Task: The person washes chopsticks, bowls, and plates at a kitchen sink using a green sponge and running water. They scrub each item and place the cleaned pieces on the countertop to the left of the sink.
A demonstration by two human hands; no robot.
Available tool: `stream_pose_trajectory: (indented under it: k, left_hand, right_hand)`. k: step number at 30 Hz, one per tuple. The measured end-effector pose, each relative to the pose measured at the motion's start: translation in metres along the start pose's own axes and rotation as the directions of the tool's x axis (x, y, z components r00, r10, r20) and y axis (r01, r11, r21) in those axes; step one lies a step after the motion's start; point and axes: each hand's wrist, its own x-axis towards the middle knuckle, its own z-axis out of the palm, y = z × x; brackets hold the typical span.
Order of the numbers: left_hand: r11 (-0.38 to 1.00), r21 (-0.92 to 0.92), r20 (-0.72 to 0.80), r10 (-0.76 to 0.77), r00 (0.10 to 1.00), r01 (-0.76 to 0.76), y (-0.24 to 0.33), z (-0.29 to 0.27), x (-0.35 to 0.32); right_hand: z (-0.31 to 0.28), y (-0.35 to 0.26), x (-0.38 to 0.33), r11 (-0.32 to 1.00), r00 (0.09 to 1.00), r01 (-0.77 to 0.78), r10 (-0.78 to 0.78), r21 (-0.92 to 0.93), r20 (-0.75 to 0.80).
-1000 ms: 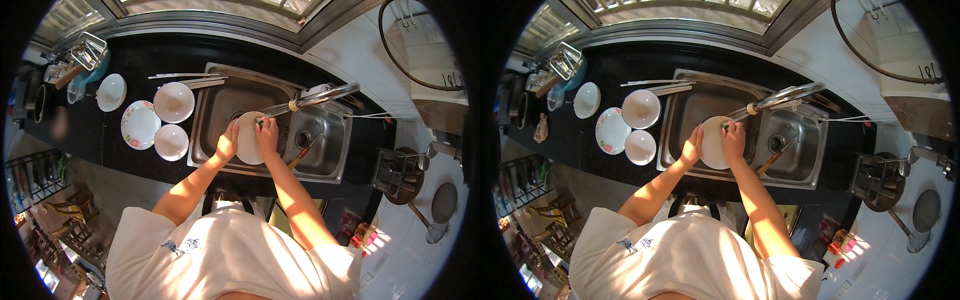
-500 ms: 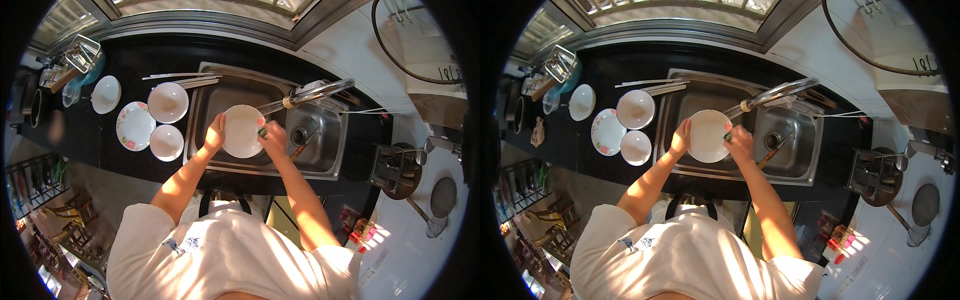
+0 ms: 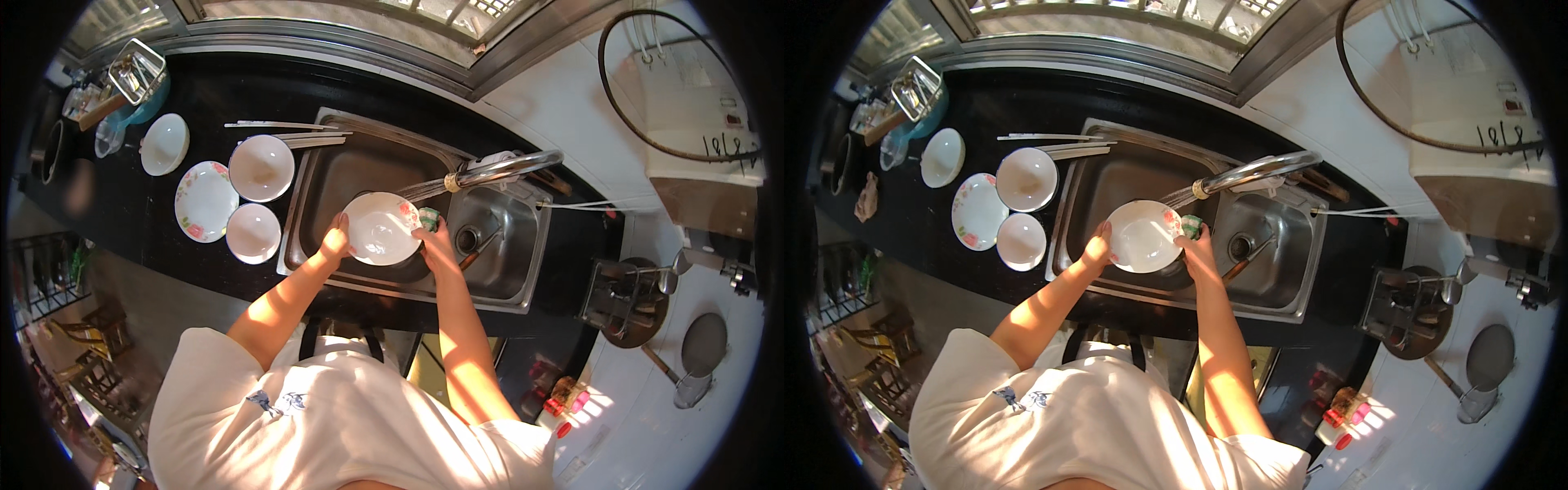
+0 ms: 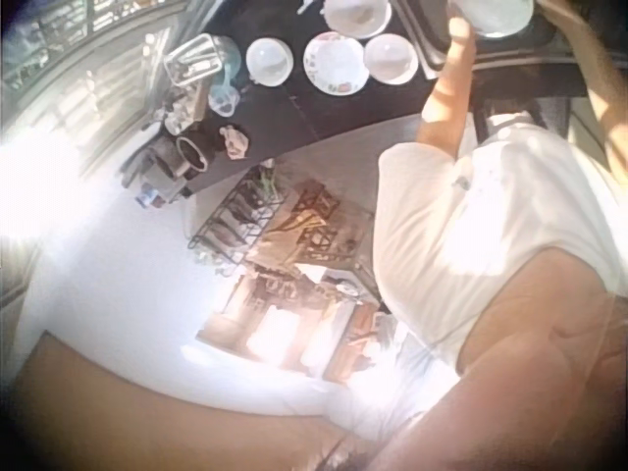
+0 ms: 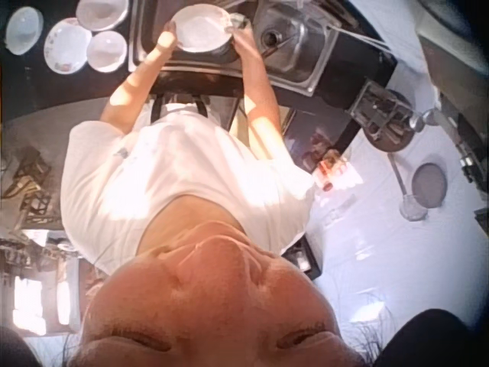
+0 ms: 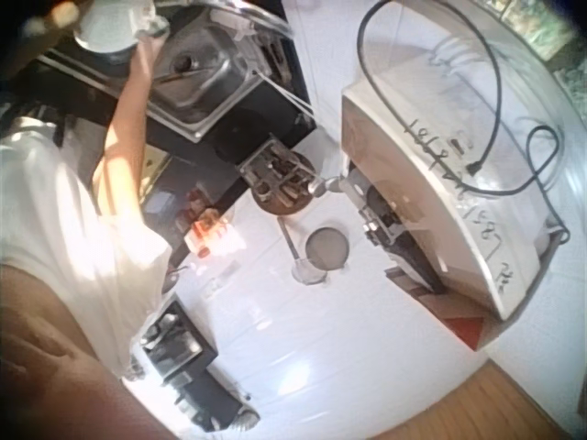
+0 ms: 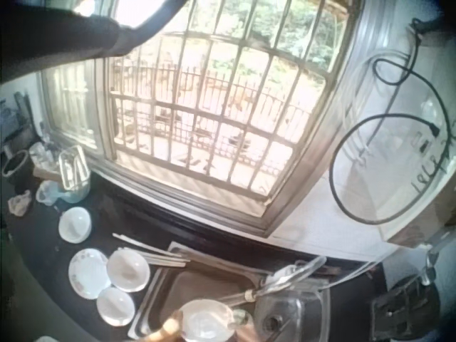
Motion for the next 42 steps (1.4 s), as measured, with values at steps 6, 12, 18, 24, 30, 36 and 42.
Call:
stream_pose_trajectory:
  k: [6,12,18,24,30,36,42]
  left_hand:
    - [1.0,0.02,0.012,-0.014,1.0,0.014,-0.001,-0.004,-0.004]
    - [-0.001,0.61,0.628,0.61,0.483,-0.792,0.071,0.009,-0.058]
    - [-0.018,0.604,0.612,0.651,0.449,-0.797,0.07,0.021,-0.026]
    - [0.589,0.642,0.192,0.495,0.847,-0.49,0.094,0.057,-0.028]
    - [0.481,0.689,0.326,0.463,0.824,-0.543,0.087,0.051,-0.015]
    - [0.54,0.63,0.363,0.432,0.826,-0.559,0.093,0.049,-0.031]
    - [0.55,0.616,0.389,0.41,0.825,-0.564,0.105,0.04,-0.043]
  right_hand:
    - [0.009,-0.039,0.001,0.958,0.993,-0.114,0.114,-0.263,-0.017]
    - [0.022,-0.073,0.003,0.946,0.987,-0.152,0.128,-0.285,-0.101]
    - [0.024,-0.081,0.015,0.985,0.985,-0.165,0.162,0.057,0.053]
    - [0.066,-0.038,-0.005,0.927,0.887,0.356,-0.375,-0.116,-0.269]
    - [0.086,-0.026,-0.039,0.462,0.549,0.8,-0.821,-0.382,0.157]
    - [0.066,-0.041,0.022,0.88,0.88,0.475,-0.475,0.029,-0.001]
    - [0.039,-0.031,0.039,0.992,1.0,-0.021,0.021,0.126,0.003]
